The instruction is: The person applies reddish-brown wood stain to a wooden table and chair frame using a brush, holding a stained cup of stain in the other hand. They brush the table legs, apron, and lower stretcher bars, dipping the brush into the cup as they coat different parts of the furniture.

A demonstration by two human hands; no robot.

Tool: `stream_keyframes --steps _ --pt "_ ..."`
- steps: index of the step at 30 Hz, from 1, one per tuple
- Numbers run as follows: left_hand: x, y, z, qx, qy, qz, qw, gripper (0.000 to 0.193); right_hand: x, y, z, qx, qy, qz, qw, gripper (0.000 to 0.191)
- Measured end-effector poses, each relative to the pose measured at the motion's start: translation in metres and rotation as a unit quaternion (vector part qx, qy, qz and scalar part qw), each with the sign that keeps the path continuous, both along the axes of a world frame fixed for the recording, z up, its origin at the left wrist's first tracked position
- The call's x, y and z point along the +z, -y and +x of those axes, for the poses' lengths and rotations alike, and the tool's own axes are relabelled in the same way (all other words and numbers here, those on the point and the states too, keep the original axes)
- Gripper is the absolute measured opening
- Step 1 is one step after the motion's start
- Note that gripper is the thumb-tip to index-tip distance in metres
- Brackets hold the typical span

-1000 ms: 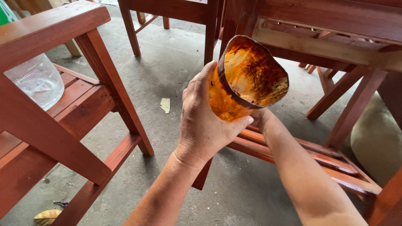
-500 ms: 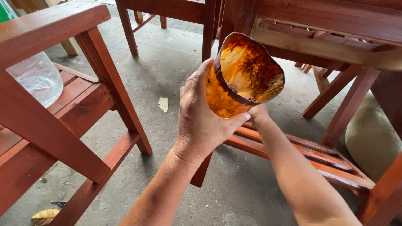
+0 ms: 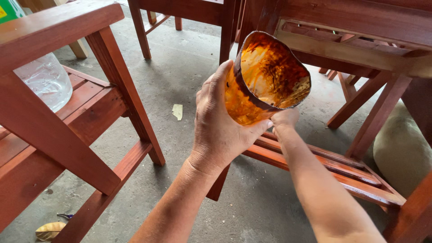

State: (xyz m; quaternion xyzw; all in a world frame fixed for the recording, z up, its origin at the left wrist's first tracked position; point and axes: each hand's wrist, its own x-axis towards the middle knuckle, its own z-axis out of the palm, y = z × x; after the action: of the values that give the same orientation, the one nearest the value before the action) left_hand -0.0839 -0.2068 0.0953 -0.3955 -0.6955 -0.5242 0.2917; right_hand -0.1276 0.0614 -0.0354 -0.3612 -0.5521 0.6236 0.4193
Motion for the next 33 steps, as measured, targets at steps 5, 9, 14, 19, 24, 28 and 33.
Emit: stream_keyframes --steps 5,9,14,19,24,28,33 --pt "-0.002 -0.002 -0.001 -0.001 0.004 -0.005 1.000 0.114 0.000 0.000 0.007 0.128 0.092 0.053 0.986 0.024" --pt "-0.005 -0.008 -0.001 -0.001 -0.018 0.011 1.000 0.109 -0.017 0.009 -0.003 0.130 -0.056 0.005 0.990 0.026" --pt "-0.006 -0.013 -0.001 -0.006 0.001 0.003 1.000 0.110 -0.021 0.010 -0.007 0.095 -0.133 -0.057 0.985 0.029" --pt "-0.006 -0.012 -0.002 -0.005 0.006 -0.001 1.000 0.110 -0.021 0.017 -0.009 0.046 -0.206 -0.111 0.971 0.033" --pt "-0.006 -0.011 -0.001 0.001 -0.011 0.009 1.000 0.108 -0.009 0.002 -0.007 0.049 -0.260 -0.154 0.952 0.036" --pt "-0.006 -0.010 -0.004 0.000 -0.015 0.012 1.000 0.109 -0.005 -0.007 -0.004 0.097 -0.166 -0.144 0.971 0.035" --pt "-0.007 -0.010 -0.004 0.002 -0.011 0.017 1.000 0.106 -0.015 0.008 -0.011 0.076 -0.175 -0.115 0.975 0.035"
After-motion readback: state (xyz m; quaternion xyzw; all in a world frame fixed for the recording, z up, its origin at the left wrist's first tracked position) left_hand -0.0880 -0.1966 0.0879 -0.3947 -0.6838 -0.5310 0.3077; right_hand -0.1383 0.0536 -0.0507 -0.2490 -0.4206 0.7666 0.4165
